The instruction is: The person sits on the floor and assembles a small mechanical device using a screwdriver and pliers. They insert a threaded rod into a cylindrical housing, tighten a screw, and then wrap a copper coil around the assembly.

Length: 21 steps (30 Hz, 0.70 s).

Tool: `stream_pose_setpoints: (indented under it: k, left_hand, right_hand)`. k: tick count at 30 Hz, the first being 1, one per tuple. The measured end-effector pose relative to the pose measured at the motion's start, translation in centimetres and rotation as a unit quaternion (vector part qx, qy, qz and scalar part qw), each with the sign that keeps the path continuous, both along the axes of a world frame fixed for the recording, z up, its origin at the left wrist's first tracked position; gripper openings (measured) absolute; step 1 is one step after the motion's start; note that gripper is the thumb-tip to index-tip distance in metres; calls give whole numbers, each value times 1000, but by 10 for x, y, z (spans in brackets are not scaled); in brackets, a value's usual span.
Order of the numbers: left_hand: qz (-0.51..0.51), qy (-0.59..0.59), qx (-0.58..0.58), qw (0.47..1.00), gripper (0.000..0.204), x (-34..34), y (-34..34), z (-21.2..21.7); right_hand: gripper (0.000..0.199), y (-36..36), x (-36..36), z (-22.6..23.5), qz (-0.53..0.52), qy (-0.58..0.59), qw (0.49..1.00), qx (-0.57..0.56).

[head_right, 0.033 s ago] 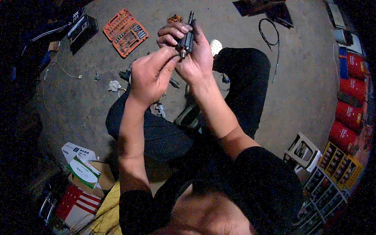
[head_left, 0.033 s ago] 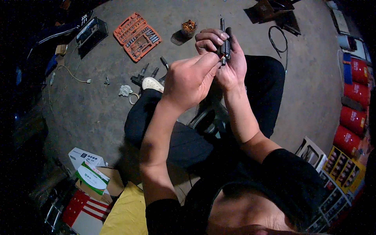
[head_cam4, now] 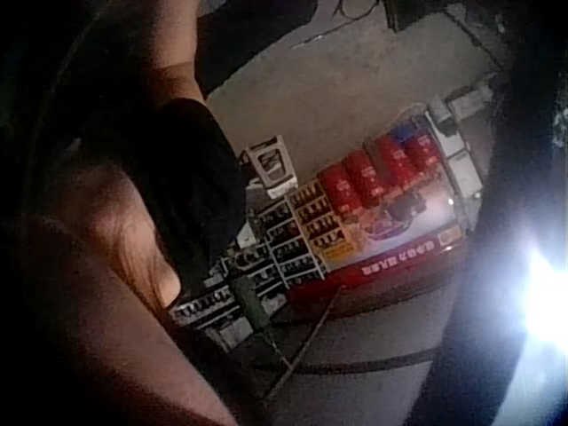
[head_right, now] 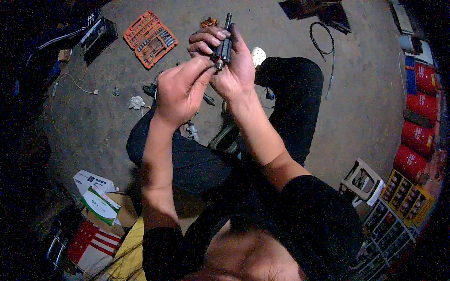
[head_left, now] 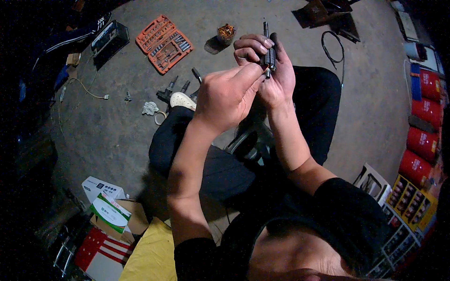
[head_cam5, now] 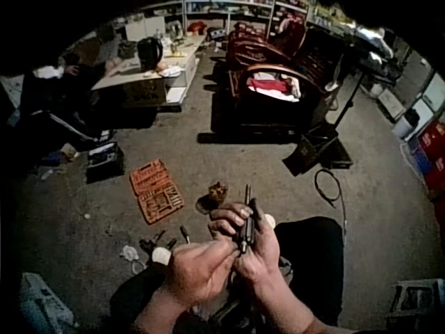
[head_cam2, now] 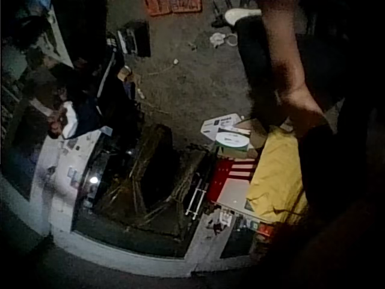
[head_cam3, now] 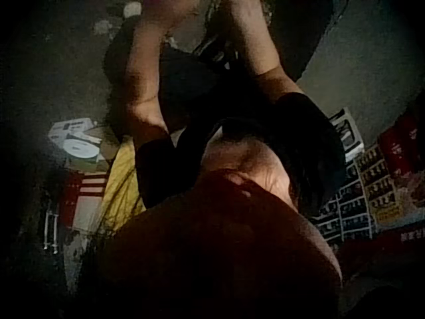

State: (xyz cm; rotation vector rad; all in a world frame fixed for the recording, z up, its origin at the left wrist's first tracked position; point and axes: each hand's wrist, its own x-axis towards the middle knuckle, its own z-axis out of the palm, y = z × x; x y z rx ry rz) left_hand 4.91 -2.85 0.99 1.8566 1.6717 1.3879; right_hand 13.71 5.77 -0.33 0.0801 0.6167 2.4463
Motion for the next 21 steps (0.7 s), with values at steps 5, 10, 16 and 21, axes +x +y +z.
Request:
stream_pose_setpoints:
  k: [5,10,16,21]
  left_hand:
    - [-23,34,13,999,11,-3,-1,-1]
    - [1,20,10,1000,7,-1,-1,2]
    - [17,-119,-84,989,9,-4,-3,9]
    - [106,-275,-106,950,13,-23,-8,13]
  right_hand:
    - [24,-1,-1,0,-26,-47,997,61]
    - [32,2,0,-12,-81,-153,950,260]
    - [34,10,13,-14,-87,-219,917,322]
    - [29,8,14,6,-115,-245,914,301]
